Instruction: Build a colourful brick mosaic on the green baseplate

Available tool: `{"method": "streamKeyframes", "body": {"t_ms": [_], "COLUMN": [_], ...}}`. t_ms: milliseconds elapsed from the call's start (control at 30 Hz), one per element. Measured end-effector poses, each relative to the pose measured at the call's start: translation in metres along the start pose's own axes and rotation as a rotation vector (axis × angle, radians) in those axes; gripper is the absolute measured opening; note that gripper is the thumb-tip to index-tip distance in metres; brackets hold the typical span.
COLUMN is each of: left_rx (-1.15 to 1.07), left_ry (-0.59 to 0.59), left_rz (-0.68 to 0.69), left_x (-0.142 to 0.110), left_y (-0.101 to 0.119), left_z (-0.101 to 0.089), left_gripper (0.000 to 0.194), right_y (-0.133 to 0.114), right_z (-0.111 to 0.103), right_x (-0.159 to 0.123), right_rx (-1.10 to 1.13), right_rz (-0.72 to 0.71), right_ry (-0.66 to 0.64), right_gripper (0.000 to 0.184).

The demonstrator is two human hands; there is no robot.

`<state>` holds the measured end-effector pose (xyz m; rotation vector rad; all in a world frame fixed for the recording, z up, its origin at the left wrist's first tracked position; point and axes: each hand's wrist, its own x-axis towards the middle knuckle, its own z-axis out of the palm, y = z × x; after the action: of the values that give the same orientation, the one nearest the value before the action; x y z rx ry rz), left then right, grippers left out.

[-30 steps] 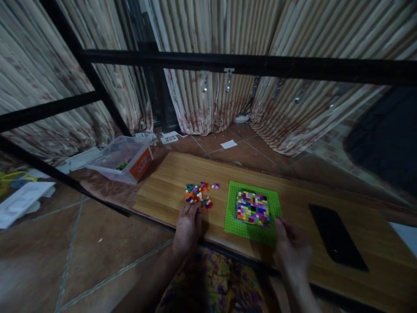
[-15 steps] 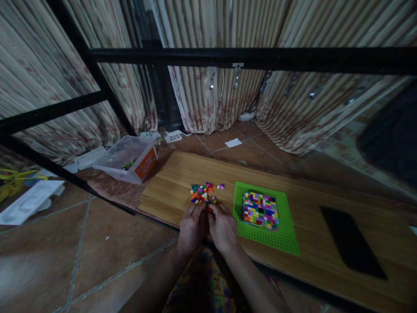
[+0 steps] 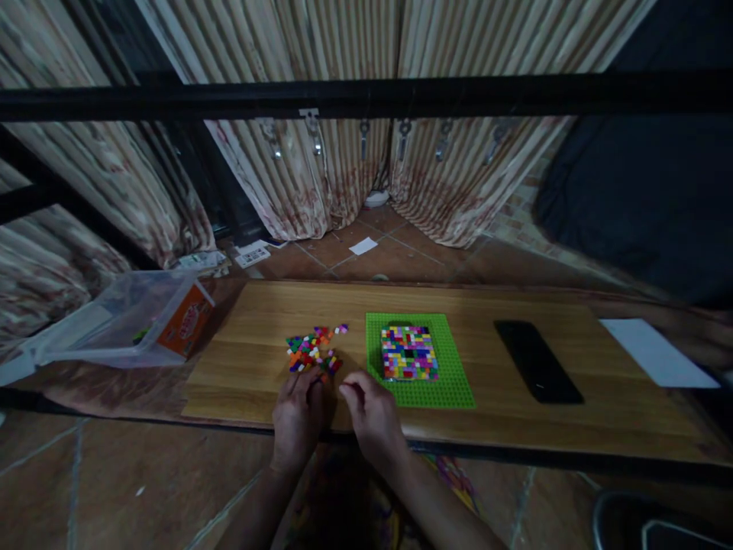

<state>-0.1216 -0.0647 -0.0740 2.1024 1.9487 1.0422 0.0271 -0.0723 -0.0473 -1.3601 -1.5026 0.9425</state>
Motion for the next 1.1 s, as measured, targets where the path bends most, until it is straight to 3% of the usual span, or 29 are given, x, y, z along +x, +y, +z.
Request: {"method": "streamKeyframes", "body": {"t_ms": [100,200,333,500,700,967,1100], "left_rx": [0.014,0.002,-0.009,0.02,0.032,0.053,0.05], "left_ry": [0.005,0.003,-0.014,-0.012,-0.007,-0.017,-0.022], "left_rz": [-0.016,-0.022,-0.005,0.005,0.022,0.024,0.032], "left_x": [0.001,0.001,0.001,0.004,0.006,0.003,0.003], "left_y": [0.001,0.003,0.004,0.005,0.007,0.007,0.006], "left_z": [0.004,0.007,0.008,0.007,0.007,0.007,0.007], "left_gripper": [0.025,0.025,0.025,0.025,0.025,0.025,0.025], "right_y": [0.006,0.016,0.021,0.029,0.043,0.057,0.057], "right_z": [-0.028,-0.053,-0.077,-0.098,-0.114,-0.114,-0.11], "right_x": [-0.016,-0.028,-0.035,-0.034,-0.025,-0.009,-0.004], "right_rx": [0.154,0.469,0.648,0.667,0.458,0.186,0.201], "right_rz": [0.133,0.363,0.461,0.429,0.343,0.236,0.217], "right_ry": [0.057,0.209,0.285,0.367,0.444,0.505,0.524], "right_gripper": [0.024,0.029,0.034,0.035,0.035,0.026,0.022]}}
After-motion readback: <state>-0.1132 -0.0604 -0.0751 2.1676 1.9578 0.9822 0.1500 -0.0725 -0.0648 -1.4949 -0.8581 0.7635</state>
